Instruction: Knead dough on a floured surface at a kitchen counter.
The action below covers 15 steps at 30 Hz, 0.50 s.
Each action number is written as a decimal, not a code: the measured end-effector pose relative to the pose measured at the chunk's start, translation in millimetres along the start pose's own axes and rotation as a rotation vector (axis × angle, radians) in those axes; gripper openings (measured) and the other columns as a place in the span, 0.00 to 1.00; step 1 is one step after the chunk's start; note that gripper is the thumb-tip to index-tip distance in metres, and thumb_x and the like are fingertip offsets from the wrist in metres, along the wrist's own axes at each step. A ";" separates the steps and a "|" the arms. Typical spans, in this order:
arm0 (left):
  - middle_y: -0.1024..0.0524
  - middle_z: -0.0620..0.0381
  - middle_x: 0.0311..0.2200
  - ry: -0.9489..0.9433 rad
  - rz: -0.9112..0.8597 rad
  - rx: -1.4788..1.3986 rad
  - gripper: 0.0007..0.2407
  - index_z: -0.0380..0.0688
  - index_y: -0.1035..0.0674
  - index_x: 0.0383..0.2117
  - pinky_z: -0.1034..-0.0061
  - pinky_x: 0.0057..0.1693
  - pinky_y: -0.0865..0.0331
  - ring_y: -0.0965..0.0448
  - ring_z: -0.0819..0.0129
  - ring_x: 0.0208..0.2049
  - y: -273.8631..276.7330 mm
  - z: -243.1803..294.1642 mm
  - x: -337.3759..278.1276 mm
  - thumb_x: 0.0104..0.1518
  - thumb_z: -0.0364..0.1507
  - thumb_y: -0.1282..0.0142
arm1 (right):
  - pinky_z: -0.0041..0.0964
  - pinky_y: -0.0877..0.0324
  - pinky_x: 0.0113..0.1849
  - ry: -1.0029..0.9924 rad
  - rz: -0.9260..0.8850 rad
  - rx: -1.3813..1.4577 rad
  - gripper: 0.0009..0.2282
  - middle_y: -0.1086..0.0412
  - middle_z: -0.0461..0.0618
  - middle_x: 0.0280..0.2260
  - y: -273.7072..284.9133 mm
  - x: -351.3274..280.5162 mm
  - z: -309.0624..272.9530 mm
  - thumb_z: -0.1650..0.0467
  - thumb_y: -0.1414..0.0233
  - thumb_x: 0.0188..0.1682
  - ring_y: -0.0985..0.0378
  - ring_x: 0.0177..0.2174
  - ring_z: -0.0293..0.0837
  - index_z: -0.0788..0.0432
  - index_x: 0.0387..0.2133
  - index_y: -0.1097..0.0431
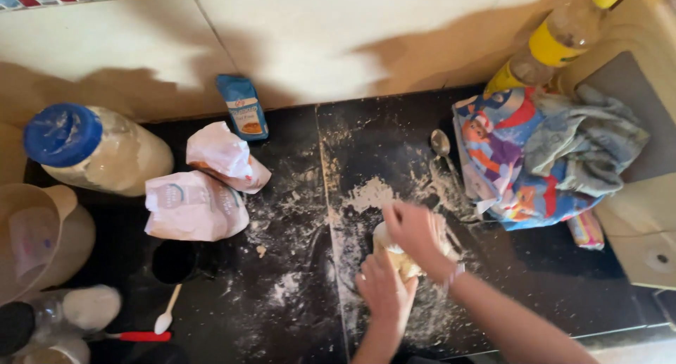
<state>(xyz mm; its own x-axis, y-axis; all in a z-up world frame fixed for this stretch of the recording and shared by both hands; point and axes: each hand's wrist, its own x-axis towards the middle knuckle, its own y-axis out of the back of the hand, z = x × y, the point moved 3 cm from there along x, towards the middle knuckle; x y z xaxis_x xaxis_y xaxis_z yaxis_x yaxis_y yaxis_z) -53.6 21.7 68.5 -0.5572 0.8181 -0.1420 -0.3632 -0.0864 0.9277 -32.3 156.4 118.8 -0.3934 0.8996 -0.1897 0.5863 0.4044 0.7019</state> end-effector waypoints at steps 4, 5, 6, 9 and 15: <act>0.28 0.52 0.42 -0.085 0.106 0.203 0.35 0.49 0.28 0.54 0.58 0.51 0.41 0.32 0.55 0.45 -9.9 -7.1 -21.6 0.41 0.53 0.31 | 0.27 0.53 0.16 -0.324 -0.131 0.413 0.20 0.49 0.46 0.15 -46.4 -24.1 36.0 0.61 0.62 0.60 0.51 0.13 0.35 0.59 0.20 0.38; 0.33 0.45 0.52 -0.122 0.078 0.124 0.39 0.49 0.33 0.61 0.52 0.57 0.43 0.38 0.49 0.55 -28.0 -13.5 -26.7 0.43 0.52 0.29 | 0.28 0.50 0.20 -0.083 -0.023 0.333 0.13 0.50 0.44 0.21 -52.4 -12.2 43.0 0.68 0.62 0.59 0.49 0.19 0.36 0.56 0.23 0.43; 0.38 0.39 0.63 -0.158 0.052 0.041 0.44 0.50 0.39 0.68 0.47 0.63 0.46 0.44 0.44 0.66 -46.4 -18.2 -28.9 0.46 0.51 0.27 | 0.28 0.47 0.25 0.157 0.087 0.245 0.10 0.51 0.43 0.27 -57.5 0.7 49.7 0.74 0.62 0.57 0.48 0.26 0.37 0.53 0.25 0.49; 0.42 0.41 0.69 -0.371 0.261 -0.040 0.44 0.41 0.33 0.63 0.51 0.68 0.46 0.45 0.46 0.69 -46.2 -21.9 -36.1 0.40 0.46 0.21 | 0.32 0.42 0.31 0.337 0.392 -0.279 0.06 0.43 0.43 0.23 -42.9 39.5 24.4 0.74 0.56 0.45 0.44 0.28 0.41 0.50 0.22 0.42; 0.28 0.42 0.60 -0.427 0.376 -0.061 0.34 0.36 0.21 0.47 0.55 0.62 0.36 0.29 0.46 0.60 -48.1 -9.6 -21.8 0.31 0.45 0.29 | 0.44 0.43 0.41 0.396 0.351 -0.361 0.04 0.38 0.46 0.26 -28.3 141.4 0.5 0.69 0.55 0.47 0.38 0.31 0.44 0.53 0.24 0.36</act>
